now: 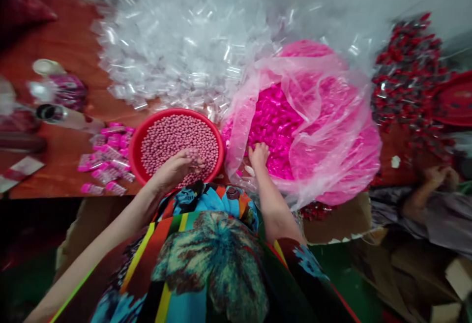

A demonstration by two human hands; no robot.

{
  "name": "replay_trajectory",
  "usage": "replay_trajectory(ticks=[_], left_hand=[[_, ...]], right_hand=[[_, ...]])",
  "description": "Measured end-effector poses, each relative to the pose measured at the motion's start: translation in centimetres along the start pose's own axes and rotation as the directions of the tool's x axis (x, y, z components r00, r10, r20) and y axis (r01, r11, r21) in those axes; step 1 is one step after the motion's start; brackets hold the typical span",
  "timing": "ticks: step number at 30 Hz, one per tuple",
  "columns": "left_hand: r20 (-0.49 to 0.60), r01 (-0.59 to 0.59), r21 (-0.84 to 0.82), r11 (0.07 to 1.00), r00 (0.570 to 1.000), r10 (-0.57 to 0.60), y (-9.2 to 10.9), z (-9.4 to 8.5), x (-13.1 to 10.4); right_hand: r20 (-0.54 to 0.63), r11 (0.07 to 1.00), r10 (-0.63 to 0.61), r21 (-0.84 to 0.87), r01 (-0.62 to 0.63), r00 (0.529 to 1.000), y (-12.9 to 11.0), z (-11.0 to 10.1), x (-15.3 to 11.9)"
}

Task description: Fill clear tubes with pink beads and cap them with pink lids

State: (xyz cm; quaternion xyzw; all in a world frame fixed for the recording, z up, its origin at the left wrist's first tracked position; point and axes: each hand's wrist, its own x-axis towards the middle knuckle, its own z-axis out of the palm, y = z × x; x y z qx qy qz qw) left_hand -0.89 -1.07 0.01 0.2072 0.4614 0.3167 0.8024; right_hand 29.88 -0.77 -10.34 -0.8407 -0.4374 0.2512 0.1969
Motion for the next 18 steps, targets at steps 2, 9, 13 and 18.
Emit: replay_trajectory(ticks=[2,9,13,18], left_hand=[[0.020,-0.010,-0.039,0.999,1.000,0.010,0.1,0.2,-0.3],[0.126,-0.038,-0.148,0.988,0.990,0.057,0.3,0.3,-1.1],[0.166,-0.004,-0.186,0.983,0.986,0.035,0.2,0.3,-0.8],[0.169,0.018,-0.174,0.985,0.986,0.012,-0.1,-0.3,-0.9]], right_hand=[[-0.025,0.997,-0.027,0.073,0.029,0.999,-0.2,-1.1,-0.9],[0.033,0.836,-0.198,0.528,0.151,0.980,-4.8,-2.5,-6.4],[0.261,0.744,-0.372,0.657,0.118,0.891,-9.7,-1.6,-8.7],[0.312,0.722,-0.500,0.665,0.190,0.808,-12.8,-1.1,-9.1]])
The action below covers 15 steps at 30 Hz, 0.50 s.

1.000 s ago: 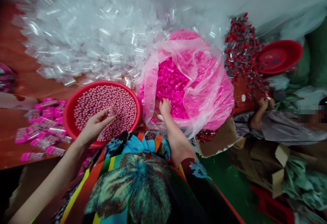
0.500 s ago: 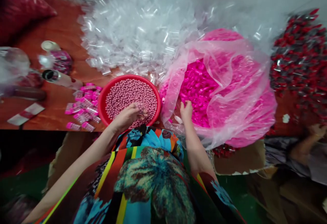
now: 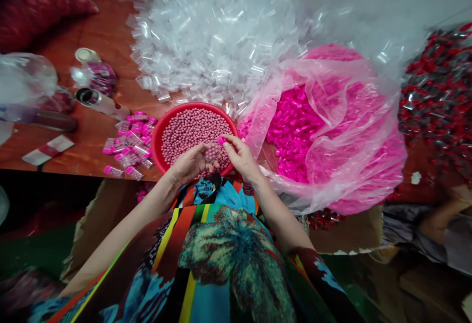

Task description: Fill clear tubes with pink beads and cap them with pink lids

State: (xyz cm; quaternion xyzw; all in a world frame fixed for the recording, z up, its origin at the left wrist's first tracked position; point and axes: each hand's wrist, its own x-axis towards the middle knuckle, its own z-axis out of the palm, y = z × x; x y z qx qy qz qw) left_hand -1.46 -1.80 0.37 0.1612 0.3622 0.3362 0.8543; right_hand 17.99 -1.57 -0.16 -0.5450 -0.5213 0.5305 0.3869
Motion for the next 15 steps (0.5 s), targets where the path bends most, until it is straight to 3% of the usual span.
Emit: replay_trajectory(ticks=[8,15], left_hand=[[-0.071,-0.054,0.014,0.998,0.996,0.055,-0.8,-0.6,-0.7],[-0.082,-0.031,0.001,1.000,0.996,0.031,-0.9,-0.4,-0.1]], right_hand=[[0.005,0.970,-0.142,-0.199,0.140,0.990,-0.7,1.2,0.1],[0.090,0.838,-0.350,-0.416,0.354,0.933,-1.4,1.0,-0.3]])
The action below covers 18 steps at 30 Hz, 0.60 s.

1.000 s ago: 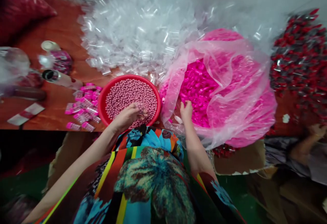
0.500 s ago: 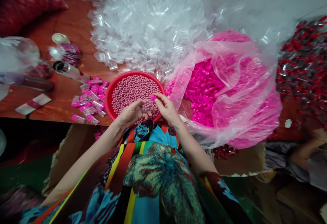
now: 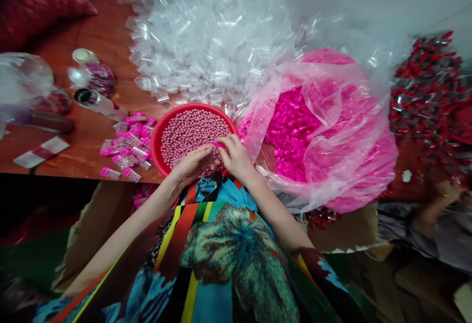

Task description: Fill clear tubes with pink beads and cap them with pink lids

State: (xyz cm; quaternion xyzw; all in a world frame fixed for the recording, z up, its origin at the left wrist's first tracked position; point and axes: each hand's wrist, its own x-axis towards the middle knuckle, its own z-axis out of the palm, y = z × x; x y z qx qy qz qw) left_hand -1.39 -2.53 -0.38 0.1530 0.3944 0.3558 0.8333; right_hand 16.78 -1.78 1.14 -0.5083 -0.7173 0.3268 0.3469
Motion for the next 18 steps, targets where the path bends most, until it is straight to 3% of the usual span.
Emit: replay_trajectory(ticks=[6,10,14,18], left_hand=[[-0.039,-0.010,-0.024,1.000,0.999,0.009,0.37,0.08,0.12],[-0.050,-0.001,-0.038,0.999,0.999,-0.001,0.36,0.16,-0.06],[-0.035,-0.004,-0.040,0.999,0.999,0.003,0.25,0.10,-0.11],[-0.024,-0.022,-0.041,0.999,0.999,0.021,0.15,-0.11,-0.08]], right_hand=[[-0.032,0.997,0.003,0.078,0.000,0.999,-0.59,0.17,-0.47],[-0.027,0.961,0.142,0.241,-0.132,0.989,-0.35,0.33,-0.45],[0.014,0.890,0.318,0.340,-0.304,0.948,0.19,0.64,-0.43],[0.040,0.865,0.363,0.357,-0.352,0.931,0.16,0.67,-0.40]])
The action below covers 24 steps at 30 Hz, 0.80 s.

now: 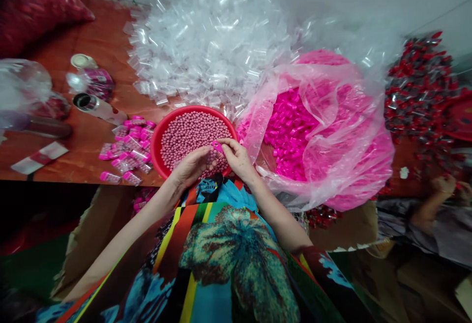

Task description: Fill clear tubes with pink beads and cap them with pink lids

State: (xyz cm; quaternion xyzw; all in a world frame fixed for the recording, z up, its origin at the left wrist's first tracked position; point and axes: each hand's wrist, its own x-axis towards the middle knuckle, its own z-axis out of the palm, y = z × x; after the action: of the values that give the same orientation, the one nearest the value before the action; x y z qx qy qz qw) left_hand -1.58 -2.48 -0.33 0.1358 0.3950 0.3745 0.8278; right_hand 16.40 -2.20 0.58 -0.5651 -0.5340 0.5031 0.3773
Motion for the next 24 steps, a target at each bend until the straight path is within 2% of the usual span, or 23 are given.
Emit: replay_trajectory(ticks=[6,11,18,24], left_hand=[[0.029,-0.013,-0.006,1.000,1.000,0.013,-0.3,-0.1,0.0],[0.015,0.000,-0.026,1.000,1.000,0.001,-0.6,0.1,0.0],[0.046,-0.026,0.023,0.999,0.999,0.025,-1.2,0.0,0.2],[0.052,-0.032,0.045,0.998,0.998,0.030,-1.2,0.1,0.3]], right_hand=[[-0.012,0.990,-0.102,-0.099,0.101,0.995,-0.1,-0.2,0.2],[-0.081,0.997,-0.063,-0.053,0.059,0.995,0.6,-0.2,0.4],[0.014,0.977,-0.147,-0.153,0.147,0.989,0.0,-0.1,-0.1],[-0.016,0.985,-0.117,-0.131,0.114,0.993,0.6,-0.3,-0.2]])
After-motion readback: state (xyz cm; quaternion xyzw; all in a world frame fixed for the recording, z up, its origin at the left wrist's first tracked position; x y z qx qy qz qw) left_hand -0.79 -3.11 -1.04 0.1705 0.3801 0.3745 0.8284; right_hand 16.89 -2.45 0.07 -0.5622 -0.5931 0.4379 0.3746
